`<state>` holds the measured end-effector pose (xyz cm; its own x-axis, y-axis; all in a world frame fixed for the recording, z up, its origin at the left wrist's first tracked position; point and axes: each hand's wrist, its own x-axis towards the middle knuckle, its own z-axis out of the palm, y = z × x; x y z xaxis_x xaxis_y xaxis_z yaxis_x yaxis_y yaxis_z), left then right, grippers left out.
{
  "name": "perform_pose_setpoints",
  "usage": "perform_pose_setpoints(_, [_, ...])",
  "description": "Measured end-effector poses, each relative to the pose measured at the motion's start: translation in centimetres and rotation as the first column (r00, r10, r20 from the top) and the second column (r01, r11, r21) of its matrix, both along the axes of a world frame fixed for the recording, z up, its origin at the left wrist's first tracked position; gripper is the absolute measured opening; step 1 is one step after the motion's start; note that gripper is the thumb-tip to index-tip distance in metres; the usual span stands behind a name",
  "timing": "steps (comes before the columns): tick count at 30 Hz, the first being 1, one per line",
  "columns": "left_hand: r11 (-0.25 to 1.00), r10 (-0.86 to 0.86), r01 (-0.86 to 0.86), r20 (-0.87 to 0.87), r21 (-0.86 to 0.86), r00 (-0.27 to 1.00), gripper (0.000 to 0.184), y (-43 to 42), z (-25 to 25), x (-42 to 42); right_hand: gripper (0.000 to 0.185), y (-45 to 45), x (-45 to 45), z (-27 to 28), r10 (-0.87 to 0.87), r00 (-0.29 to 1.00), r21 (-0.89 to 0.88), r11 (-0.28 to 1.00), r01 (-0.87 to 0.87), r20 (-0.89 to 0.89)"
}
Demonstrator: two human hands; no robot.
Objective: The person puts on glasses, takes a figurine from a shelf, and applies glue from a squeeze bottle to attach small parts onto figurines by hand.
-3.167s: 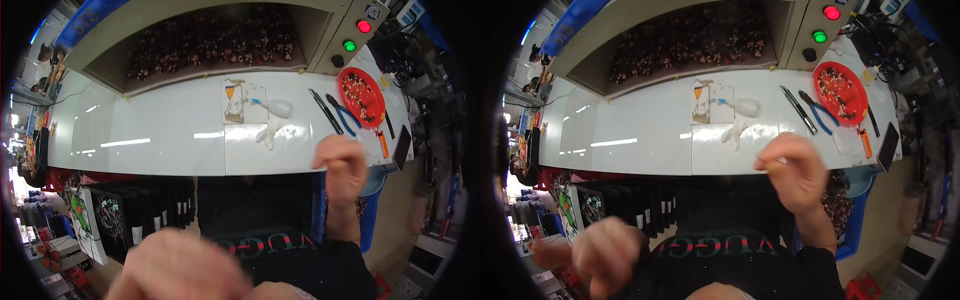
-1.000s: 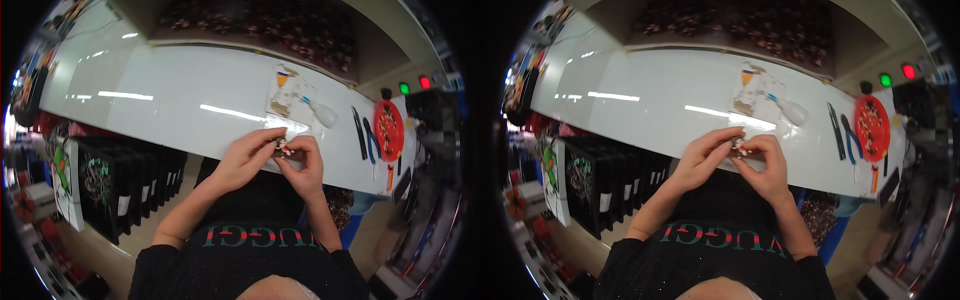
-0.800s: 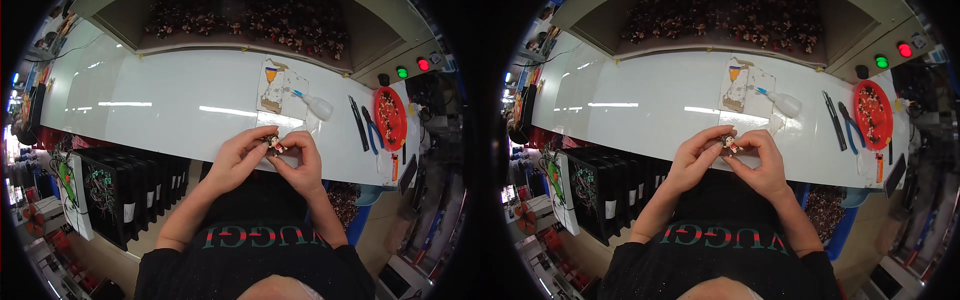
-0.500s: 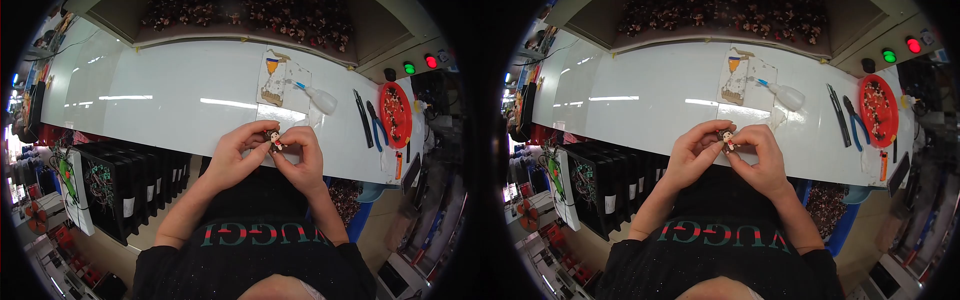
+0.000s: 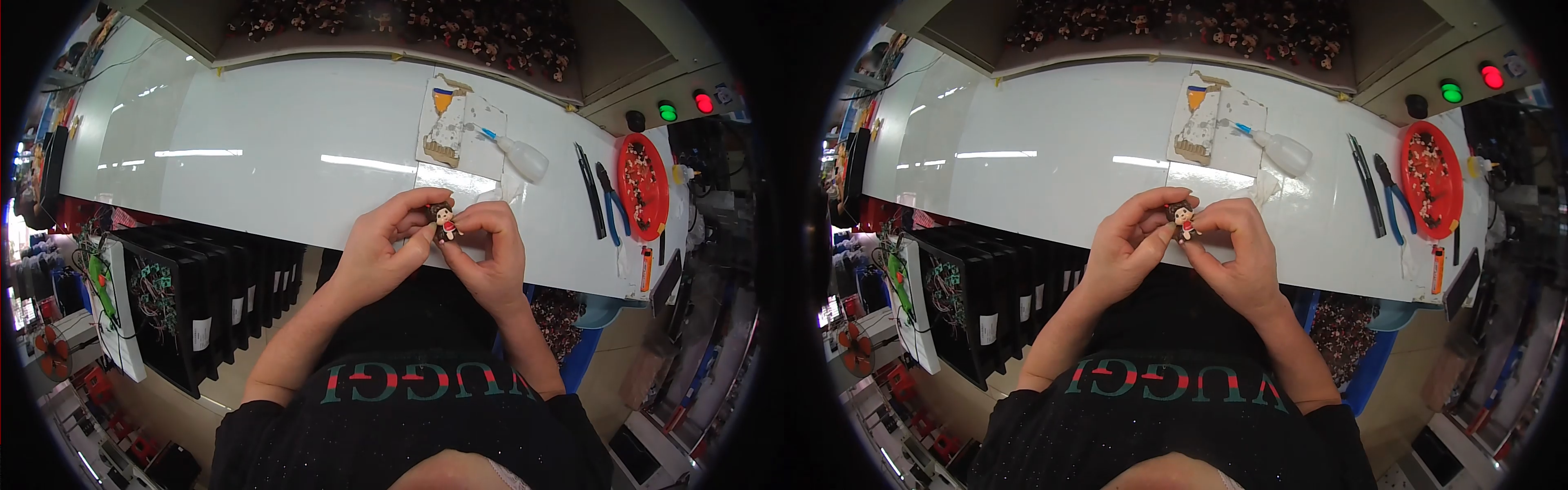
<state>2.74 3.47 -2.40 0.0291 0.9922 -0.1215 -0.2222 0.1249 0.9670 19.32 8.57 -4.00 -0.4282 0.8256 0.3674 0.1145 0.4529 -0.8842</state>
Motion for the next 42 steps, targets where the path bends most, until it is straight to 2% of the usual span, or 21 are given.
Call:
perform_pose_setpoints(4, [0.999,-0.034,0.034,-0.003,0.019,0.999,0.043,0.3,0.1,-0.3,0.030,0.0,0.1,0.0,-0.007,1.000,-0.022,1.000,0.007,-0.020])
perform_pose_setpoints(7, [0.985,-0.012,0.060,-0.277,0.164,0.961,0.048,0.5,0.7,0.2,0.028,-0.1,0.4,-0.1,-0.006,0.999,-0.087,0.996,0.003,-0.039])
perform_pose_setpoints(10, [0.993,-0.009,0.047,-0.331,0.108,0.944,0.048,0.8,0.7,0.3,0.028,-0.1,0.8,-0.1,0.008,1.000,-0.126,0.992,-0.010,-0.011])
perform_pose_setpoints(12, [0.991,0.043,-0.006,-0.271,0.136,0.962,0.050,0.4,0.1,0.5,0.029,0.2,0.7,0.7,0.027,0.999,-0.079,0.997,-0.024,0.028])
perform_pose_setpoints(13, [0.986,0.077,-0.038,-0.244,0.159,0.967,0.051,0.7,-0.1,0.6,0.035,0.3,0.8,2.4,0.040,0.996,-0.062,0.997,-0.035,0.081])
perform_pose_setpoints(16, [0.983,0.113,-0.092,-0.126,0.162,0.986,0.052,0.2,-0.2,0.5,0.032,3.2,3.8,4.1,-0.165,0.975,0.091,0.984,0.153,0.149])
perform_pose_setpoints(18, [0.986,0.096,-0.064,-0.207,0.154,0.974,0.052,0.1,-0.5,0.2,0.031,6.0,4.9,5.7,-0.307,0.905,0.097,0.952,0.292,0.295])
perform_pose_setpoints(21, [0.996,0.047,-0.029,-0.219,0.083,0.975,0.052,0.1,0.3,-0.1,0.032,8.6,4.5,5.8,-0.288,0.819,0.080,0.955,0.287,0.496])
perform_pose_setpoints(24, [0.995,0.055,-0.040,-0.166,0.096,0.985,0.054,-0.1,0.0,-0.1,0.036,9.2,4.7,4.8,-0.159,0.740,0.052,0.985,0.165,0.654])
perform_pose_setpoints(28, [0.994,0.063,-0.044,-0.195,0.099,0.979,0.055,-0.1,0.2,-0.2,0.036,8.6,4.4,3.9,-0.149,0.740,0.087,0.989,0.122,0.655])
perform_pose_setpoints(31, [0.989,0.074,-0.039,-0.240,0.144,0.968,0.054,0.0,0.0,-0.2,0.034,8.1,5.3,3.7,-0.086,0.847,-0.056,0.989,0.135,0.524])
perform_pose_setpoints(35, [0.992,0.052,-0.022,-0.242,0.128,0.969,0.054,0.1,0.0,-0.3,0.034,5.6,7.2,5.6,0.042,0.939,-0.170,0.985,0.017,0.342])
perform_pose_setpoints(38, [0.994,0.036,-0.010,-0.234,0.112,0.971,0.054,0.2,0.0,-0.2,0.036,4.5,7.8,6.6,0.158,0.920,-0.144,0.983,-0.113,0.358])
perform_pose_setpoints(42, [0.992,0.046,-0.015,-0.256,0.122,0.966,0.054,0.3,0.2,-0.2,0.039,4.0,7.3,6.9,0.200,0.896,-0.090,0.980,-0.178,0.396])
